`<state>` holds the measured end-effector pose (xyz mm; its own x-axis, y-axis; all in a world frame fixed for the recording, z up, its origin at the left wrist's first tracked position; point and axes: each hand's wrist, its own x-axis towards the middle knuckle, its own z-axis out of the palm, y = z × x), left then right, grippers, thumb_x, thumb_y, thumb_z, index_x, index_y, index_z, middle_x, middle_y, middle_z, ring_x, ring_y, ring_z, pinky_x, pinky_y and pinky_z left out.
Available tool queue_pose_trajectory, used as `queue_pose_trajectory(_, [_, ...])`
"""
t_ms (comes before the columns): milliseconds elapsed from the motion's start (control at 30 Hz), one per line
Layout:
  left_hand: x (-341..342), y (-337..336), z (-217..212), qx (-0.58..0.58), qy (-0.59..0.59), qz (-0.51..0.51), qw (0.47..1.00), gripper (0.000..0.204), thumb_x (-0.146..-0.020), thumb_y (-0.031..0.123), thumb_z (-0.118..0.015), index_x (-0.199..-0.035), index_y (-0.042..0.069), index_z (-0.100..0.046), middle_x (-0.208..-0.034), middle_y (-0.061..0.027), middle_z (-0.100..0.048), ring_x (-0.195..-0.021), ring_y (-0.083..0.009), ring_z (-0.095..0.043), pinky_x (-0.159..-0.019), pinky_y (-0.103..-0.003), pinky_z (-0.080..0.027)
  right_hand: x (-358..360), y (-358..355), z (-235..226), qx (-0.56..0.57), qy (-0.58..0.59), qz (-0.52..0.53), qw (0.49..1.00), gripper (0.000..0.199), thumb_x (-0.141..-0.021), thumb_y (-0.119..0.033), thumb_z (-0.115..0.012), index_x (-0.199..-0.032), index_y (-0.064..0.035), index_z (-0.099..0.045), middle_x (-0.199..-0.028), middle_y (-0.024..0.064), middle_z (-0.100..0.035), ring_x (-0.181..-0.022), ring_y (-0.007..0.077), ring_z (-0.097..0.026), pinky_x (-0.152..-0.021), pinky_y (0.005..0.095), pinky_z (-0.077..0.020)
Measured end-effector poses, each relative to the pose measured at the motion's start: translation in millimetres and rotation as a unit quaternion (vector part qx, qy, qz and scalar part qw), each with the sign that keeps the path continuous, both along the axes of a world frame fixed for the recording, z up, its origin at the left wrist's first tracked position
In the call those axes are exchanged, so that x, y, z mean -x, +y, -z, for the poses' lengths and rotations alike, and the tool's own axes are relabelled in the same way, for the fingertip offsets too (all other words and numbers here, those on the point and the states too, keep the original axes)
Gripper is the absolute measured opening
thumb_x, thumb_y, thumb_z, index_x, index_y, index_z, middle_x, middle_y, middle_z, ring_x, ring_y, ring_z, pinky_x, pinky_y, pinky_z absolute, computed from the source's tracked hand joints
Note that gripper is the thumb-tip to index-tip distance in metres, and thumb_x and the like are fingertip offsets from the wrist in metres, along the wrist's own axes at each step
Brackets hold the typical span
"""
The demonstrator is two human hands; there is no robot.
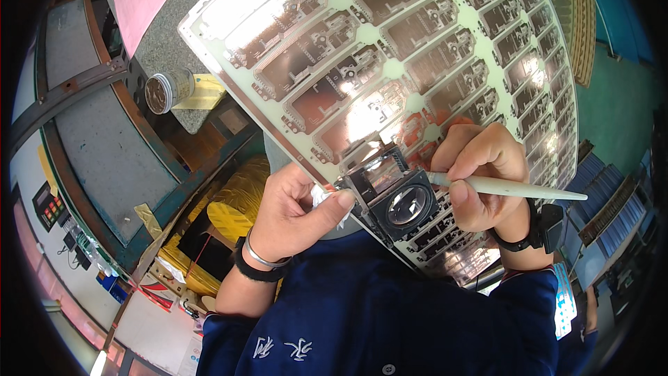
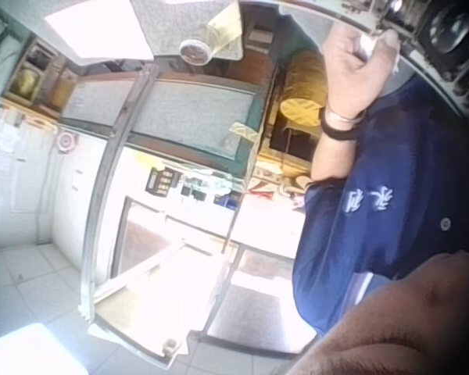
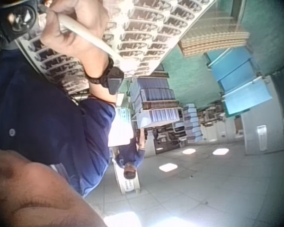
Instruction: Inspect and mark specific components on a metal sheet using a magnifying lens and pen.
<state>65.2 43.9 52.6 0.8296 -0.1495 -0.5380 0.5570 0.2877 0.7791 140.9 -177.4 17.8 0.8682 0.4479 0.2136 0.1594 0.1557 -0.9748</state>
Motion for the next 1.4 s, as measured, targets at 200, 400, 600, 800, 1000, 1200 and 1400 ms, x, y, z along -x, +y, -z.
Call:
queue_pose_trajectory(200, [-0.1,-0.1,-0.3,-0.003,0.003,0.000,1.000,0.021,-0.084,0.003,-0.063,-0.104,0.000,-0.060,-0.104,-0.0033,-0.062,-0.098,-0.0090,-0.052,-0.090,-0.027,-0.038,-1.3,0.4,-0.5,0.006,-0.008,-0.004,1.000,0.012,-0.071,0.000,-0.059,-0.078,-0.0040,-0.051,-0.067,0.0044,-0.058,-0.056,0.0148,-0.056,-0.050,0.0239,-0.0453])
queue_pose_trajectory(400, [0.2,0.7,0.3,-0.001,-0.005,0.006,1.000,0.020,-0.084,0.004,-0.064,-0.103,0.001,-0.060,-0.103,-0.0026,-0.062,-0.097,-0.0085,-0.052,-0.089,-0.027,-0.039,-1.6,0.7,-0.7,0.004,-0.008,-0.002,1.000,0.012,-0.070,0.000,-0.059,-0.077,-0.0043,-0.051,-0.067,0.0041,-0.058,-0.056,0.0150,-0.056,-0.051,0.0243,-0.0458])
queue_pose_trajectory(600, [-0.1,0.6,0.4,-0.006,0.004,0.006,1.000,0.020,-0.084,0.004,-0.064,-0.103,0.001,-0.060,-0.103,-0.0022,-0.062,-0.097,-0.0084,-0.052,-0.089,-0.027,-0.039,-2.4,0.9,-1.5,0.008,-0.011,-0.004,1.000,0.012,-0.070,0.000,-0.060,-0.077,-0.0045,-0.051,-0.067,0.0040,-0.058,-0.056,0.0156,-0.056,-0.052,0.0250,-0.0462])
queue_pose_trajectory(800, [0.0,1.0,1.2,0.000,-0.010,0.008,1.000,0.021,-0.084,0.003,-0.063,-0.104,0.001,-0.060,-0.104,-0.0031,-0.062,-0.098,-0.0086,-0.052,-0.090,-0.027,-0.039,-1.0,-0.2,0.7,-0.021,0.011,-0.003,1.000,0.011,-0.071,0.001,-0.058,-0.078,-0.0035,-0.051,-0.067,0.0046,-0.057,-0.055,0.0145,-0.054,-0.052,0.0245,-0.0452])
queue_pose_trajectory(1000, [0.1,1.2,1.9,0.007,-0.025,0.013,1.000,0.024,-0.084,0.002,-0.062,-0.108,0.000,-0.058,-0.106,-0.0035,-0.062,-0.099,-0.0087,-0.052,-0.091,-0.027,-0.038,-1.0,0.1,1.3,-0.015,-0.002,0.002,1.000,0.011,-0.072,0.001,-0.058,-0.079,-0.0033,-0.051,-0.067,0.0046,-0.057,-0.054,0.0137,-0.054,-0.051,0.0237,-0.0445])
queue_pose_trajectory(1200, [0.3,1.2,5.4,0.006,-0.046,0.014,0.999,0.026,-0.084,0.001,-0.062,-0.109,-0.001,-0.057,-0.106,-0.0032,-0.062,-0.100,-0.0085,-0.051,-0.091,-0.026,-0.038,-3.3,0.8,2.8,-0.001,-0.016,-0.004,1.000,0.011,-0.072,0.000,-0.059,-0.078,-0.0042,-0.051,-0.067,0.0042,-0.057,-0.054,0.0137,-0.055,-0.050,0.0240,-0.0451])
queue_pose_trajectory(1400, [-0.9,-1.1,4.6,-0.006,-0.047,0.010,0.999,0.027,-0.085,0.002,-0.061,-0.111,-0.001,-0.057,-0.106,-0.0028,-0.061,-0.099,-0.0079,-0.051,-0.090,-0.026,-0.038,-3.0,-0.1,2.5,0.005,-0.014,-0.004,1.000,0.013,-0.071,0.000,-0.060,-0.078,-0.0045,-0.050,-0.067,0.0038,-0.058,-0.053,0.0132,-0.054,-0.049,0.0234,-0.0440])
